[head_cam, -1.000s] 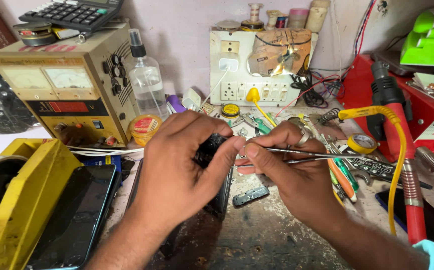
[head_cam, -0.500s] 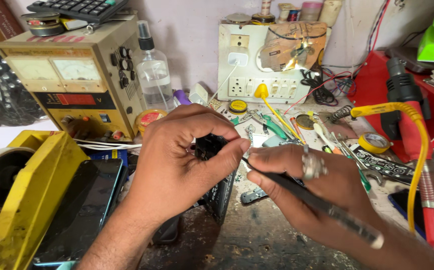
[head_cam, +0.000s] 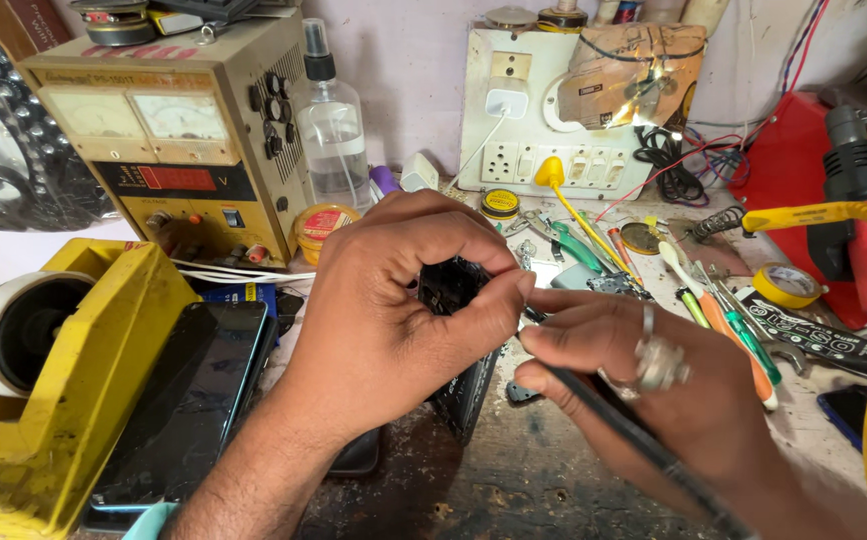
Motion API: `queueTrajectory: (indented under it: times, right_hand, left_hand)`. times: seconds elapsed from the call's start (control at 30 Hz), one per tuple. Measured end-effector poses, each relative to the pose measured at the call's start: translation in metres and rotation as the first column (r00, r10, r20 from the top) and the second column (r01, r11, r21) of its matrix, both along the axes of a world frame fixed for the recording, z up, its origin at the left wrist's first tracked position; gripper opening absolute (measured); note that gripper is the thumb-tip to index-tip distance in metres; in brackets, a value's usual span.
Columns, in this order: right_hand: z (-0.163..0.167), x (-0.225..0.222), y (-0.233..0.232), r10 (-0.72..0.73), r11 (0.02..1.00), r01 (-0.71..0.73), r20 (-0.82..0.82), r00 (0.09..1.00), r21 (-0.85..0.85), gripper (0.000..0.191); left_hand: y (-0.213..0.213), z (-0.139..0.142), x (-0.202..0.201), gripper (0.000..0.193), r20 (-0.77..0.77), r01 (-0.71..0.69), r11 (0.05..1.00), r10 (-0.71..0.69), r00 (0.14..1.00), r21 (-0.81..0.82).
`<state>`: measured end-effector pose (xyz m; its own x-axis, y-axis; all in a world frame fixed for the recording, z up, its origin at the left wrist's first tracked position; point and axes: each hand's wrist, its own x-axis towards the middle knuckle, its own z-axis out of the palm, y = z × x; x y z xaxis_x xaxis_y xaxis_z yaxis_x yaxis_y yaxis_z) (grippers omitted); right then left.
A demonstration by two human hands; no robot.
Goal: The person repairs a smartphone at a cluttered workbench. They pry open the phone's back cover, use tweezers to remove internal components and the battery, work on the frame with a pry tool, and handle a replacement display assembly, connecting it to the phone body.
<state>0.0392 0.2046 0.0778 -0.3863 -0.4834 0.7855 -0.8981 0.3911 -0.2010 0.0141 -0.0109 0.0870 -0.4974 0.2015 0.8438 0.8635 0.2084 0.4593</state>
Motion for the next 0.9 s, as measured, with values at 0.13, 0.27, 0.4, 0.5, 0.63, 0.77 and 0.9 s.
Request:
queueTrajectory:
  times: [0.13, 0.27, 0.4, 0.5, 0.63, 0.77, 0.9]
  right_hand:
    - [-0.011, -0.007, 0.004, -0.059, 0.997, 0.072, 0.265, 0.962, -0.040, 0.026]
    - [0.000, -0.004, 0.012, -0.084, 0.941, 0.208, -0.411, 0.908, 0.267, 0.021]
    - [0.000, 0.007, 0.008, -0.140, 0.826, 0.475, -0.706, 0.694, 0.303, 0.013]
    - [-0.015, 0.010, 0.004, 0.223, 0.858, 0.260, 0.778, 0.588, -0.443, 0.033]
    - [-0.029, -0.007, 0.012, 0.044, 0.991, -0.002, 0.315, 0.948, -0.132, 0.033]
    - [-0.029, -0.004, 0.010, 0.028, 0.996, -0.013, 0.183, 0.983, -0.087, 0.042]
    - [-0.010, 0.002, -0.008, -0.157, 0.987, 0.155, -0.050, 0.986, -0.046, 0.023]
  left_hand:
    - [0.000, -0.002, -0.002, 0.010, 0.003, 0.007, 1.000, -0.007, 1.000, 0.004]
    - [0.001, -0.005, -0.005, 0.011, -0.012, 0.016, 1.000, -0.016, 1.000, 0.000]
    - [0.004, -0.005, -0.003, 0.011, -0.036, -0.017, 1.000, 0.016, 0.999, -0.011]
    - [0.005, -0.004, -0.002, 0.010, -0.027, -0.018, 1.000, 0.017, 0.999, -0.007]
    - [0.003, -0.004, -0.001, 0.009, -0.018, -0.017, 1.000, 0.017, 1.000, -0.002]
    - [0.001, -0.006, -0.003, 0.009, -0.008, -0.002, 1.000, 0.002, 1.000, -0.001]
    - [0.001, -0.009, -0.004, 0.009, -0.043, -0.013, 1.000, 0.012, 0.999, -0.006]
